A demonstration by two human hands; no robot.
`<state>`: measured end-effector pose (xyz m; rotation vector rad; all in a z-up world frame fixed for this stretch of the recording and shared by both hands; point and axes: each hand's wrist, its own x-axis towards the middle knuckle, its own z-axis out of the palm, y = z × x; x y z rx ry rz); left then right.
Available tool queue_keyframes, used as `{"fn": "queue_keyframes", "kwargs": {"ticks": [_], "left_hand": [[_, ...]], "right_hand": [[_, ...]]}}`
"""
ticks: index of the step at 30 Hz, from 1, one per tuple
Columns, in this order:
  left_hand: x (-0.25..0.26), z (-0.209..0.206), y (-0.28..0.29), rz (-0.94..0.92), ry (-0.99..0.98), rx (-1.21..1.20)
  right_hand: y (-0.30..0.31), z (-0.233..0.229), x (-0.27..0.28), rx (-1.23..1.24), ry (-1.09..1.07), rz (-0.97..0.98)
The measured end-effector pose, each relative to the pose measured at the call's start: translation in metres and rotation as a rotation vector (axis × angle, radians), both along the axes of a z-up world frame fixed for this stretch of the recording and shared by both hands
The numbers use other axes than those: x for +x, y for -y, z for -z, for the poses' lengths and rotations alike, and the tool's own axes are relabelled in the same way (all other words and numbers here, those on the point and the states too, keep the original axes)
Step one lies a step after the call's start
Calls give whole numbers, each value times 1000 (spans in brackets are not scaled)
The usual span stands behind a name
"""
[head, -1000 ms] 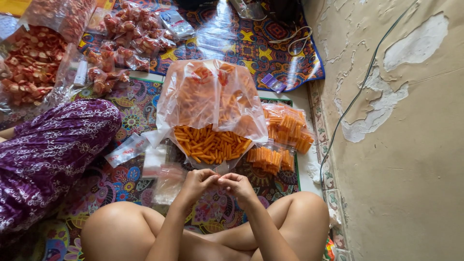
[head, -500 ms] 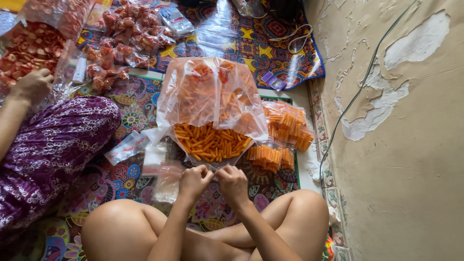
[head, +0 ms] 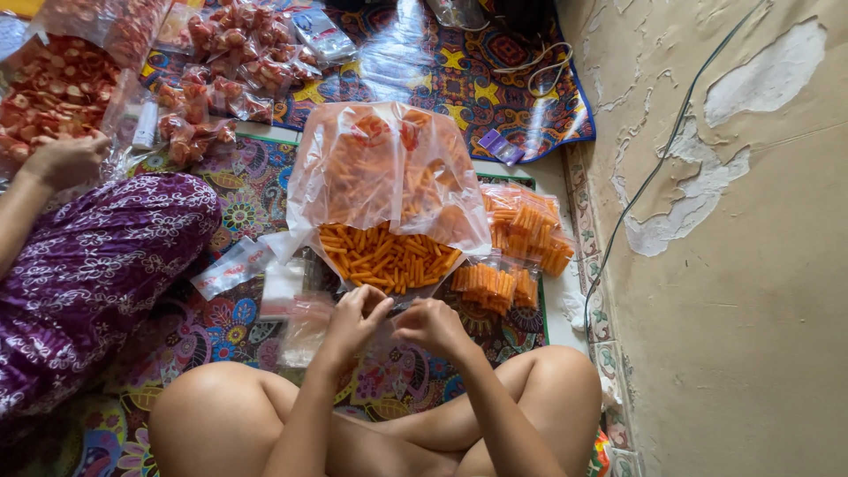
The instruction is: Packaging orange snack sticks into small plastic bags
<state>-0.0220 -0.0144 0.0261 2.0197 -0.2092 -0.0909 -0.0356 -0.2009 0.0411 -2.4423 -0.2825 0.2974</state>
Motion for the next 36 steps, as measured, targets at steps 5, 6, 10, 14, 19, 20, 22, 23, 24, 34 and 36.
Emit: {"fn": "queue_keyframes", "kwargs": {"ticks": [5,6,10,14,19,20,22,23,24,34,36], "left_hand": [[9,62,-3,353,-590,-352],[13,92,-1,447,-732,-436],[22,82,-7,508,-898,-579],[25,90,-8,538,-909,-792],[19,69,-8,485,-945,-901],[18,49,-10,441,-886,-853],[21,27,-13,394,-823,-810],[22,25,-14,349,-820,-804],[24,24,-15,304,-818,-798],[33,39,-21,150,-789,-935],[33,37,-20,136,-797,-959]], "right_hand": [[10,-21,11,281,-111,-205],[12,-23,15,294,-109,-240],[17,-23,20,342,-91,-281],[22,-20,31,357,-105,-309],[23,-18,42,365,-113,-308],[24,-17,48,400,-80,-180],[31,21,78,429,-47,-58],[38,60,98,320,138,36],[45,98,118,207,321,128],[17,151,155,-748,940,-77],[21,160,156,-791,944,-85]]}}
